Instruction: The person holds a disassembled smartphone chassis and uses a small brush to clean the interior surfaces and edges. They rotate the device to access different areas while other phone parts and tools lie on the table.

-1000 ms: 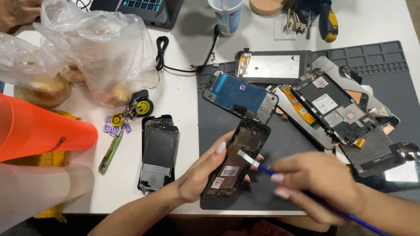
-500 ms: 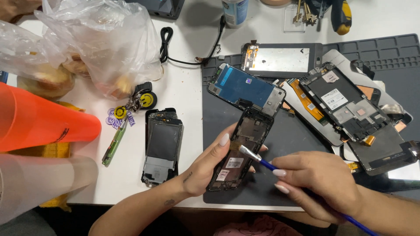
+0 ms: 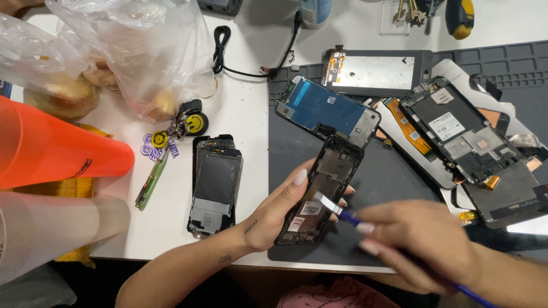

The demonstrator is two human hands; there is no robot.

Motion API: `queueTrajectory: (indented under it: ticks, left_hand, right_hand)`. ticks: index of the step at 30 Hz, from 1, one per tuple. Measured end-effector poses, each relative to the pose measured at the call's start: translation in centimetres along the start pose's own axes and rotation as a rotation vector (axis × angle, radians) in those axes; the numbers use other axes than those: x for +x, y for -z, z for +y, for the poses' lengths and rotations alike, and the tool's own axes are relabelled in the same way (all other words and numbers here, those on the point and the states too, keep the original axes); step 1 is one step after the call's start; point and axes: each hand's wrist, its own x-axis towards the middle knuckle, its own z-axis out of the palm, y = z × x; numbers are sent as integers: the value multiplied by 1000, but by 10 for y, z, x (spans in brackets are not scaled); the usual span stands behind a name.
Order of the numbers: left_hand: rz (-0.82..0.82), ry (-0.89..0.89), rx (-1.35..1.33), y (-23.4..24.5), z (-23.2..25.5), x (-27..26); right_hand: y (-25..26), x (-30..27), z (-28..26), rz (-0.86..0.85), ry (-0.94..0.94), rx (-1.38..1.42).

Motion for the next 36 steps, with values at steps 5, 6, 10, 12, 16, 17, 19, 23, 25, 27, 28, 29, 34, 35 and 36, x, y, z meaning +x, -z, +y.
queueTrajectory:
  ticks: [5, 6, 10, 12, 16, 17, 19, 23, 25, 27, 28, 29, 34, 35, 36]
  left_hand:
    - [6, 19, 30, -2, 4, -1]
    - [-2, 36, 7, -1, 1, 0]
    - [-9, 41, -85, -2, 0, -1]
    - [12, 52, -62, -2, 1, 0]
    - [1, 77, -84, 1, -1, 0]
    - [-19, 64, -138, 3, -2, 0]
    - [-38, 44, -189, 2, 1, 0]
    - [-2, 58, -118, 0, 2, 0]
    - [0, 61, -180, 3, -2, 0]
    - [16, 123, -206, 7, -4, 1]
    - [16, 120, -204, 4, 0, 1]
    - [5, 75, -130, 2, 2, 0]
    - [5, 4, 29, -5, 10, -1]
    - [23, 23, 86, -6, 11, -2]
    - [41, 43, 142, -7, 13, -3]
  right_hand:
    - [22, 26, -24, 95, 295, 150]
    - [26, 32, -30, 168, 434, 276]
    - [21, 18, -16, 346, 144, 104]
    - [23, 28, -25, 169, 430, 244]
    - [20, 25, -19, 191, 379, 278]
    - [17, 20, -12, 109, 235, 175]
    - [16, 21, -15, 26, 99, 67]
    - [16, 25, -22, 140, 336, 267]
    - [15, 22, -19, 180, 219, 191]
    - [17, 28, -24, 158, 358, 259]
    - [18, 31, -25, 159, 361, 258]
    - [17, 32, -27, 141, 396, 306]
    - [32, 37, -30, 41, 405, 377]
    - [38, 37, -31, 15, 344, 378]
    - [45, 37, -31, -12, 284, 380]
